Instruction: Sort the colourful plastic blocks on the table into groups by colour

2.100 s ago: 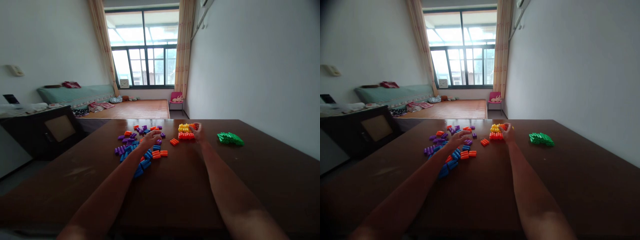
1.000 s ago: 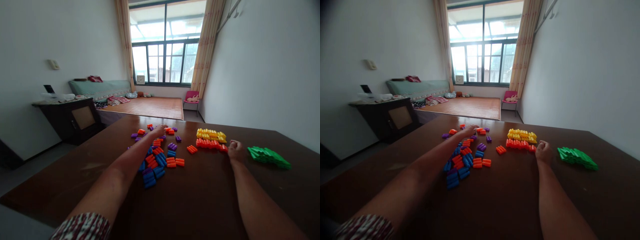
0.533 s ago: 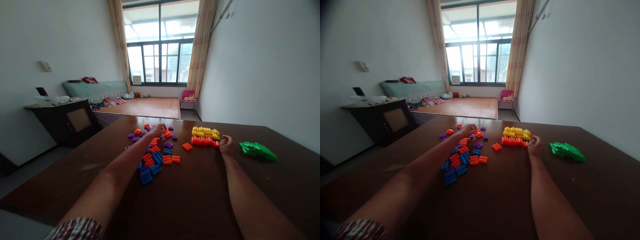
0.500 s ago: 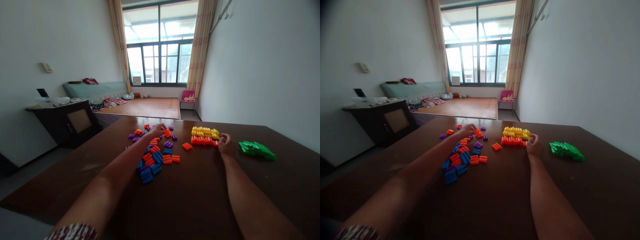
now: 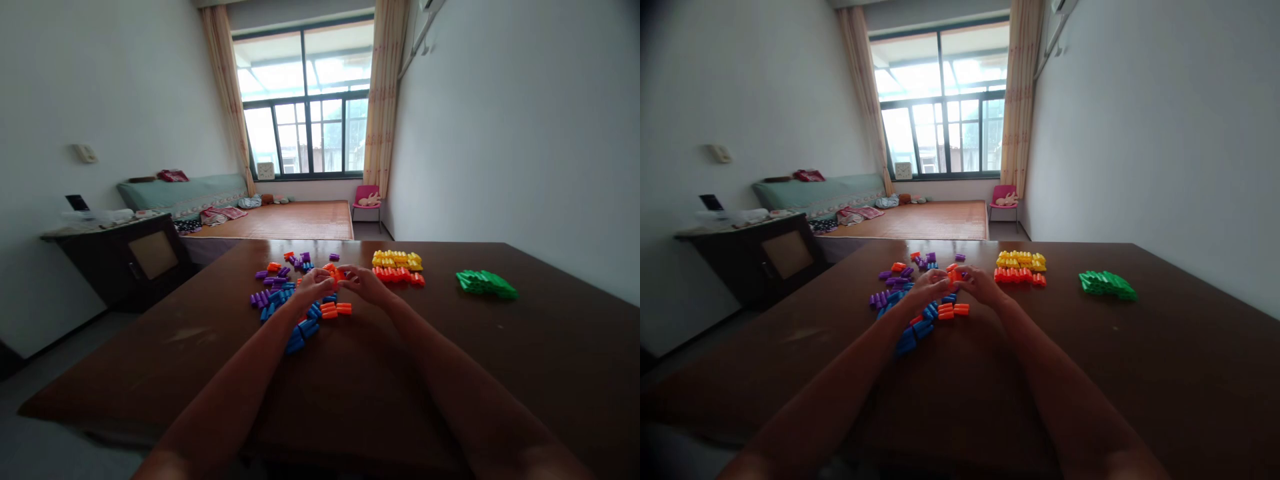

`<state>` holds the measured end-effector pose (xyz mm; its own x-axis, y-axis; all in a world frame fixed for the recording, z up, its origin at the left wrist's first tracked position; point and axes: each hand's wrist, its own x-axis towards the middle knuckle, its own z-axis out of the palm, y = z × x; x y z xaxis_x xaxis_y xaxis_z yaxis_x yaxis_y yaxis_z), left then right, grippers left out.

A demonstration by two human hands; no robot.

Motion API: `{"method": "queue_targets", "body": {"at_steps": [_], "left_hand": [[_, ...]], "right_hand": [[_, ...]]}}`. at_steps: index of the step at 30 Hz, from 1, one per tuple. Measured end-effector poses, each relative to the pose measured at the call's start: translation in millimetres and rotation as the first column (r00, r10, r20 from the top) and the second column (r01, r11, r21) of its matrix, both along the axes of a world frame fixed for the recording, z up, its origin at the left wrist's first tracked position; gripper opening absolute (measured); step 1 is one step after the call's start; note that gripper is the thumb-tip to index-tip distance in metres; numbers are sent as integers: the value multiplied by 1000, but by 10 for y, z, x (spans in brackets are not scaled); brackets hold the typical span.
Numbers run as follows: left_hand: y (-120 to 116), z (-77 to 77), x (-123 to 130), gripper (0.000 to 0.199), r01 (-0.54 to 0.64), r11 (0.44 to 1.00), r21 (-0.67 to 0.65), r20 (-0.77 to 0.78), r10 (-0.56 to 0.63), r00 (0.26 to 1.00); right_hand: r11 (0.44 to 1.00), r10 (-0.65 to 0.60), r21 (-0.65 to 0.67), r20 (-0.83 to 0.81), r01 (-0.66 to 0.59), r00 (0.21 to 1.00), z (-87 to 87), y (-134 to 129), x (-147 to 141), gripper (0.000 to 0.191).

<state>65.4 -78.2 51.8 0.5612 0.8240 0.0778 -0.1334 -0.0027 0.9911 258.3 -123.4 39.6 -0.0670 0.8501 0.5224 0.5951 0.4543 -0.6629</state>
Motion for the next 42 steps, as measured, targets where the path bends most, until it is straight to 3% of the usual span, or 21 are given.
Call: {"method": "queue_targets", "body": {"at_steps": [2, 4, 6, 9, 10, 12, 15, 19, 24, 27, 32, 34, 38, 42], "left_hand": [[-9, -35, -19, 49, 18, 999, 38, -32, -16, 999], [15, -65, -62, 51, 16, 996, 89, -60, -11, 998], [66, -97, -119, 52, 3, 993, 121, -73, 5, 997], [162, -147, -207, 52, -26, 990, 137, -84, 37, 996], [190, -159, -231, 51, -34, 989, 144, -84, 46, 995], [232, -170, -266, 49, -60, 985, 160, -71, 73, 995], [256, -149, -290, 48, -105, 983, 153, -42, 112, 993], [259, -94, -315, 47, -137, 984, 118, -21, 141, 990], [306, -16, -426, 42, -222, 970, 99, 40, 219, 975], [349, 28, -512, 38, -310, 946, 91, 109, 300, 948], [438, 40, -602, 32, -444, 893, 71, 190, 425, 885], [486, 33, -633, 29, -487, 872, 50, 215, 467, 858], [619, 25, -752, 24, -554, 832, 11, 232, 537, 811], [868, 32, -912, 20, -572, 817, 74, 165, 556, 815]], "right_hand": [[994, -107, -13, -42, 107, 993, -15, 2, 290, 45], [956, -289, 14, -120, 293, 950, -54, -25, 697, 44], [855, -504, 31, -186, 517, 844, -148, -93, 1156, 42], [635, -768, -97, -190, 766, 612, -381, -240, 1751, 40], [599, -799, -156, -177, 786, 574, -461, -284, 1887, 39], [593, -805, -242, -158, 768, 572, -582, -346, 2046, 38], [632, -769, -256, -93, 732, 632, -628, -371, 2063, 40], [634, -750, -254, 29, 730, 661, -567, -367, 1955, 43], [645, -752, -250, -37, 722, 659, -557, -389, 1927, 48], [605, -793, -258, -107, 754, 600, -566, -378, 1931, 39], [567, -814, -265, -34, 780, 580, -576, -338, 1911, 43], [515, -850, -249, -26, 820, 526, -593, -339, 1926, 48], [353, -932, -229, -2, 907, 362, -647, -378, 2004, 52], [310, -949, -237, -27, 920, 313, -720, -395, 2069, 51]]}}
